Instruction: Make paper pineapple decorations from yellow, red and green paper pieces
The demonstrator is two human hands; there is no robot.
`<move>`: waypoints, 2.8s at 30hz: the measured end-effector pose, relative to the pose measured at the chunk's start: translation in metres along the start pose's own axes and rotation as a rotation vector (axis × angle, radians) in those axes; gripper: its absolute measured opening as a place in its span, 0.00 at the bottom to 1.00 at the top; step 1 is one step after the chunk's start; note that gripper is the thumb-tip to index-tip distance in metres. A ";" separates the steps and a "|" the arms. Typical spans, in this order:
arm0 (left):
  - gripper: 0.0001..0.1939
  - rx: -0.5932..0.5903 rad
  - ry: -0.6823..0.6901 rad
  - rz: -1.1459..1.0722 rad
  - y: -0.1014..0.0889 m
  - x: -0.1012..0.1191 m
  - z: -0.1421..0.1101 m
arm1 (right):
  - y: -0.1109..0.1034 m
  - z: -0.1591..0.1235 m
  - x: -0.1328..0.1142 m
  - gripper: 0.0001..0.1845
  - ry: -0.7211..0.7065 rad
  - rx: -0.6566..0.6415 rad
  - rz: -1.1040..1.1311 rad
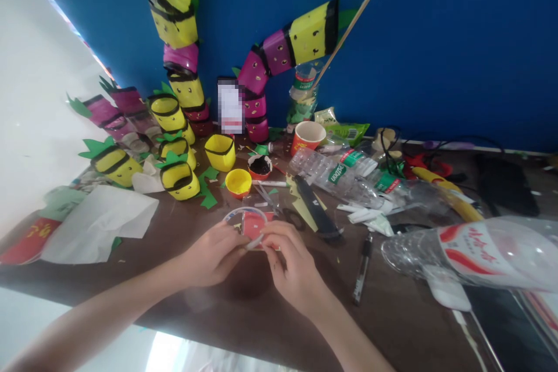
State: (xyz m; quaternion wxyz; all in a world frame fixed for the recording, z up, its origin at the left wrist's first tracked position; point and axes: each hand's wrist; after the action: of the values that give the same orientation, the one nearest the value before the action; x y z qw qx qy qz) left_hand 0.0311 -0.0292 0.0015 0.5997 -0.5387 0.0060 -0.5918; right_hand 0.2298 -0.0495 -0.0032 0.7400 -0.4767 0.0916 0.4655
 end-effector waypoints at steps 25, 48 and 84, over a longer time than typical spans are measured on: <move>0.08 0.036 0.053 0.108 0.001 -0.001 -0.001 | 0.001 0.000 0.000 0.11 -0.037 0.027 -0.050; 0.10 0.079 -0.063 -0.167 0.001 0.004 0.002 | 0.001 -0.003 0.000 0.10 -0.032 0.045 -0.037; 0.08 0.281 -0.423 -0.216 0.012 0.017 0.004 | 0.005 -0.006 -0.003 0.14 -0.197 0.002 -0.152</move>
State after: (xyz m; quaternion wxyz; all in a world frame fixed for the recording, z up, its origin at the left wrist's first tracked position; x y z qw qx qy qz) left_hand 0.0477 -0.0423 0.0063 0.5898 -0.5592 -0.2590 -0.5219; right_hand 0.2257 -0.0552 -0.0080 0.7791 -0.4337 -0.0176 0.4524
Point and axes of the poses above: each hand's wrist, its own z-axis towards the middle knuckle, its own y-axis out of the palm, x = y × z, and after that the axes turned 4 degrees about -z, right-handed
